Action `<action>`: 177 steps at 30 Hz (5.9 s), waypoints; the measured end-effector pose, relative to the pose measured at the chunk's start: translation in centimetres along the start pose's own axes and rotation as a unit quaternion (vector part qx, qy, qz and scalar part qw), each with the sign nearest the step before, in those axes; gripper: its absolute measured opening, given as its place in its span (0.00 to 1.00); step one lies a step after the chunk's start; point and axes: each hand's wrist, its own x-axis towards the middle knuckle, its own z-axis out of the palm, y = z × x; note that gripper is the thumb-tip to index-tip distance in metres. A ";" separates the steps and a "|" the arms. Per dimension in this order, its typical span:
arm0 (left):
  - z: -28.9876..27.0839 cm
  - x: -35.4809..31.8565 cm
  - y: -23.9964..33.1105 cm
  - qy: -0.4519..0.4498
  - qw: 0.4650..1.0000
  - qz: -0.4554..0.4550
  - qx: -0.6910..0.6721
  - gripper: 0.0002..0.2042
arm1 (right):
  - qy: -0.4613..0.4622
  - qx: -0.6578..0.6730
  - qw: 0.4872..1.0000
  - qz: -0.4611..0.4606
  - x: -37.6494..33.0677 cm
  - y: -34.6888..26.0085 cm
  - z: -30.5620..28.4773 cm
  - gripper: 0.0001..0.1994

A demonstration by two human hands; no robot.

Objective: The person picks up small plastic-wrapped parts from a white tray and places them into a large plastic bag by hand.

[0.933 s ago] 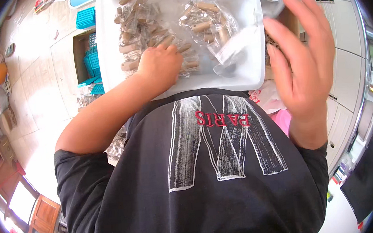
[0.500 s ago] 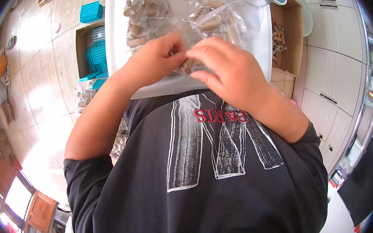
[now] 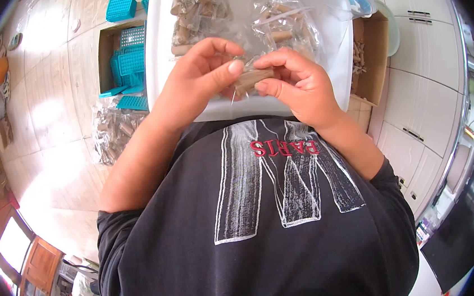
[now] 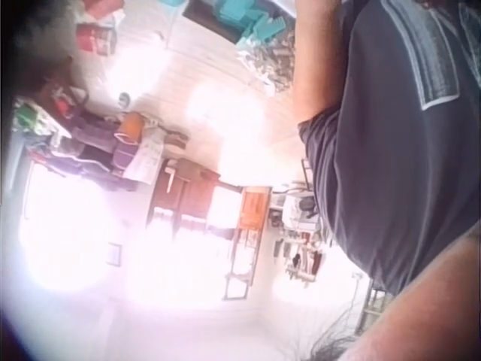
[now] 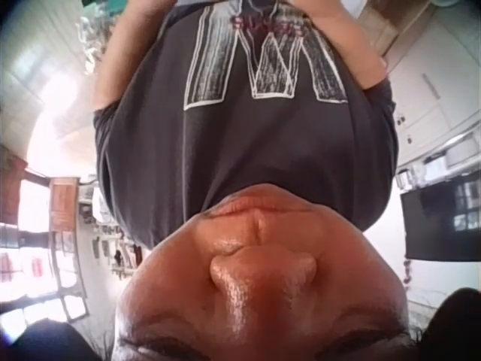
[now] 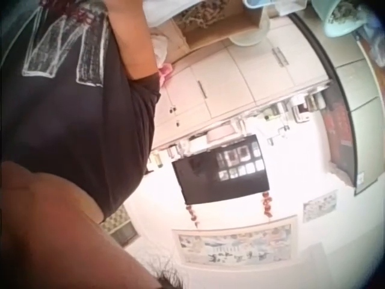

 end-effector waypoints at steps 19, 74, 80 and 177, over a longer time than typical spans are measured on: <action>-0.8 -2.2 -1.3 0.120 0.990 0.072 0.004 0.08 | 0.057 -0.204 0.976 -0.055 1.0 -3.0 0.2 0.13; -4.0 0.4 5.5 0.061 0.957 -0.081 0.271 0.27 | 0.022 -0.452 0.825 -0.339 -0.6 -7.9 -3.1 0.09; -2.9 0.8 8.7 -0.007 0.993 0.116 -0.016 0.37 | 0.000 -0.461 0.824 -0.329 -0.5 -7.7 -2.7 0.09; -5.6 7.3 3.5 0.144 0.886 0.017 0.440 0.25 | 0.071 -0.446 0.811 -0.372 -1.5 -7.8 -4.2 0.10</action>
